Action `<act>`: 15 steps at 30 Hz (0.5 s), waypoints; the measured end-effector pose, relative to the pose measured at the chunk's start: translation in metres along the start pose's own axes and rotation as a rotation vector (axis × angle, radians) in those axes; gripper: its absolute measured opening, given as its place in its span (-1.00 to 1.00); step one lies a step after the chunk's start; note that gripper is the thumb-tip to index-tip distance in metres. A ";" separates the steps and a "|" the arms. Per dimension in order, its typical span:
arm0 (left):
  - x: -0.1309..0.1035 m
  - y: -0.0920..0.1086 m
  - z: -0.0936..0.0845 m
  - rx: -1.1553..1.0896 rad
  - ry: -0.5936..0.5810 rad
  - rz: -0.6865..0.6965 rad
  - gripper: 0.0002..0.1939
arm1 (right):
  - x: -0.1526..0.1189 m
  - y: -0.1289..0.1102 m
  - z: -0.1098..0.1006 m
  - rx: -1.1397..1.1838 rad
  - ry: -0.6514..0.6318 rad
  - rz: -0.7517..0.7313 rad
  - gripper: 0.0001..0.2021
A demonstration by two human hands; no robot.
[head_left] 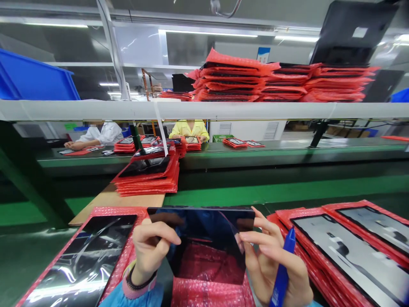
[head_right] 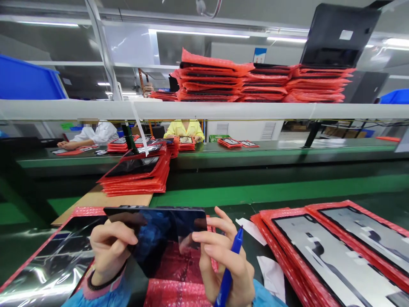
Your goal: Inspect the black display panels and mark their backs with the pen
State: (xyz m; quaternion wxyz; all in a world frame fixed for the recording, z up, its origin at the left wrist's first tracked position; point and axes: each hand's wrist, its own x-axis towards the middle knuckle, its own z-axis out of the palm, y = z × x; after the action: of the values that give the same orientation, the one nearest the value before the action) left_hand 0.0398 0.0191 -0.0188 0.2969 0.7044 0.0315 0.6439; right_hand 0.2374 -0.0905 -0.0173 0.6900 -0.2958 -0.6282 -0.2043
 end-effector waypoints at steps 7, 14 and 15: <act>-0.004 0.008 0.010 0.125 -0.061 -0.012 -0.78 | 0.007 0.007 -0.001 -0.007 0.172 0.059 -0.62; -0.036 0.015 0.037 0.160 0.140 -0.261 -0.24 | 0.011 0.032 -0.011 0.203 0.228 0.319 -0.68; -0.038 0.019 0.042 0.138 0.139 -0.292 -0.19 | 0.012 0.035 -0.011 0.237 0.233 0.357 -0.69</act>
State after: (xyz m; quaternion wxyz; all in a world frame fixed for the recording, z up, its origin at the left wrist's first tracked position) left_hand 0.0654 -0.0287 -0.0431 0.3355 0.6647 0.1982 0.6374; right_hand 0.2701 -0.0713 -0.0109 0.8129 -0.2935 -0.5017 -0.0368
